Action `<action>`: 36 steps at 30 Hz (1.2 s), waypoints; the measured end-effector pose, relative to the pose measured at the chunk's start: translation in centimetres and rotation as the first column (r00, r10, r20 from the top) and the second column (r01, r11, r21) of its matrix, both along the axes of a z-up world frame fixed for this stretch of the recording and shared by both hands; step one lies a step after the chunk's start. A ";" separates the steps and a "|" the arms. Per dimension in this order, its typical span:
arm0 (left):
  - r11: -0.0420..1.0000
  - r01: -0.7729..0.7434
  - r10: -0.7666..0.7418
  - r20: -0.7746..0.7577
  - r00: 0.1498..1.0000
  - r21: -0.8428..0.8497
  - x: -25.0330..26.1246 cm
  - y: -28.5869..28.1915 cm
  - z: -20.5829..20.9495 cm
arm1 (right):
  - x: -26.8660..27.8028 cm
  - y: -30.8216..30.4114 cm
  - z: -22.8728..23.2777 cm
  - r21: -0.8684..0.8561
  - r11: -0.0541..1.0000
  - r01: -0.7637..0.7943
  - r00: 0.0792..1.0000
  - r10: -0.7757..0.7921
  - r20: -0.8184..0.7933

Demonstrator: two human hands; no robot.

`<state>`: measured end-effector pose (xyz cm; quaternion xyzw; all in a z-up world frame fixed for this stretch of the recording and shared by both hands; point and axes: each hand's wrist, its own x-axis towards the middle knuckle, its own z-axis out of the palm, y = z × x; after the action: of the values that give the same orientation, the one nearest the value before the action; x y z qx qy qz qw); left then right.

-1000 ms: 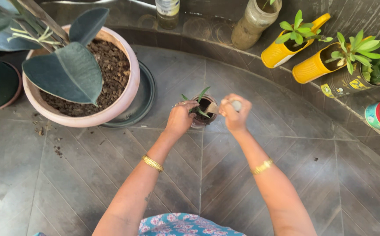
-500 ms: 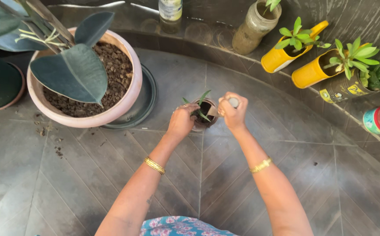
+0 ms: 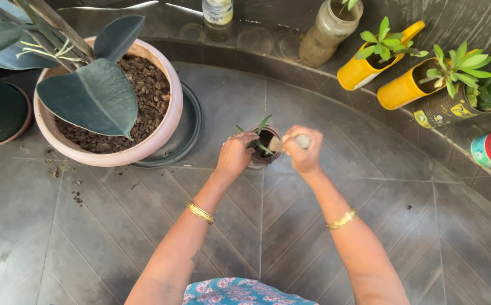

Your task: The person uses a wooden tool to loosen soil in several potted plants and tends to a small plant in a container on a balcony.

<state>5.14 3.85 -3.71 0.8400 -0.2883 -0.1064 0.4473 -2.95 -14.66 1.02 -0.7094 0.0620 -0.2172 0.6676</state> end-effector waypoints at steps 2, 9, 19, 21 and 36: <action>1.000 -0.011 0.011 -0.014 1.000 0.004 -0.4 0.1 0.2 | 0.1 0.2 -1.1 0.029 0.999 0.014 1.000 -0.013 -0.027; 0.999 -0.042 0.040 0.062 0.997 0.024 -0.5 0.1 1.6 | -1.3 -1.3 0.1 0.317 0.948 0.010 0.996 -0.037 0.080; 0.975 -0.220 0.222 0.040 0.974 -0.039 -2.1 0.8 3.5 | -2.9 -1.0 7.2 0.319 0.947 0.035 0.970 -0.109 0.216; 0.967 -0.256 0.255 -0.027 0.967 -0.010 -2.1 1.0 2.9 | -3.7 -1.2 9.8 0.390 0.921 0.003 0.955 -0.118 0.271; 0.942 -0.010 0.009 0.003 1.000 0.336 -2.4 -1.2 3.3 | -6.6 -1.4 16.7 0.268 0.963 0.006 0.877 -0.134 0.462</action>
<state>2.78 2.68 -0.37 0.9054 -0.2621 -0.1511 0.2977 -9.57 -16.06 17.75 -0.5383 -0.0504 -0.3988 0.7407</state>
